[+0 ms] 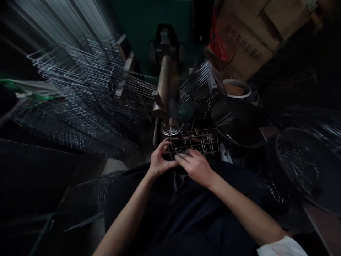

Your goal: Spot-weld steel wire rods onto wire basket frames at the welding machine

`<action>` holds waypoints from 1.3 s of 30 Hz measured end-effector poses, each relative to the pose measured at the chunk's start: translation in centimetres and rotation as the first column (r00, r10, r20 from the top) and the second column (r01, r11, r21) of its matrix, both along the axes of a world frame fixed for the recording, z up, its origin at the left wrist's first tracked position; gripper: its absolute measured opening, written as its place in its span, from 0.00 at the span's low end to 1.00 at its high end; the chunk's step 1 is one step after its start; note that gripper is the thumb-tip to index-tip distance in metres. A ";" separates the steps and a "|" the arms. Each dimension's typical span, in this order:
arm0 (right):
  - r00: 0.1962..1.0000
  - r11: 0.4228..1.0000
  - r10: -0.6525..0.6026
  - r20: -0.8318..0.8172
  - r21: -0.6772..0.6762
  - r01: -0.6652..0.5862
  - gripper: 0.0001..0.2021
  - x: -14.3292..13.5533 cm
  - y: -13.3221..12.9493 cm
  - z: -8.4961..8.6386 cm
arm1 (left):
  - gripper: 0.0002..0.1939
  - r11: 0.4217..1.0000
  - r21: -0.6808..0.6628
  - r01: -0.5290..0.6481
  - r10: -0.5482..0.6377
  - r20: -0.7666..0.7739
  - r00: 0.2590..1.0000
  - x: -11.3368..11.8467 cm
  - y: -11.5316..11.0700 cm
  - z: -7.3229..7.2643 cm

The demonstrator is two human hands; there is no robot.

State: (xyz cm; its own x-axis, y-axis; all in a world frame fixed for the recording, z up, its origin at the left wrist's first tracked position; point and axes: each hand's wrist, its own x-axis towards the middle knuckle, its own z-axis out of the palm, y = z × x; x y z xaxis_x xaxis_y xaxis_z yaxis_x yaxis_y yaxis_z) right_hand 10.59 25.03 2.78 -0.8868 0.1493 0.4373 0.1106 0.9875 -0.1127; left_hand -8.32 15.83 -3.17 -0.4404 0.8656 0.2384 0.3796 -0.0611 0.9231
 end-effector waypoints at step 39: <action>0.992 0.991 0.035 -0.121 -0.122 -0.050 0.20 -4.0 2.4 0.4 | 0.34 0.996 0.079 -0.050 0.035 0.181 0.983 -1.7 2.8 -0.2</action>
State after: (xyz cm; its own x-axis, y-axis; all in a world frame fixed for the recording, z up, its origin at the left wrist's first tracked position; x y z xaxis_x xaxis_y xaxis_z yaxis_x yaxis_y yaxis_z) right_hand 6.64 27.40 3.15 -0.8366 0.1722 0.5200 0.0473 0.9685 -0.2447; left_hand -10.06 18.65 -3.32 -0.5188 0.8255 0.2222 0.2120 -0.1275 0.9689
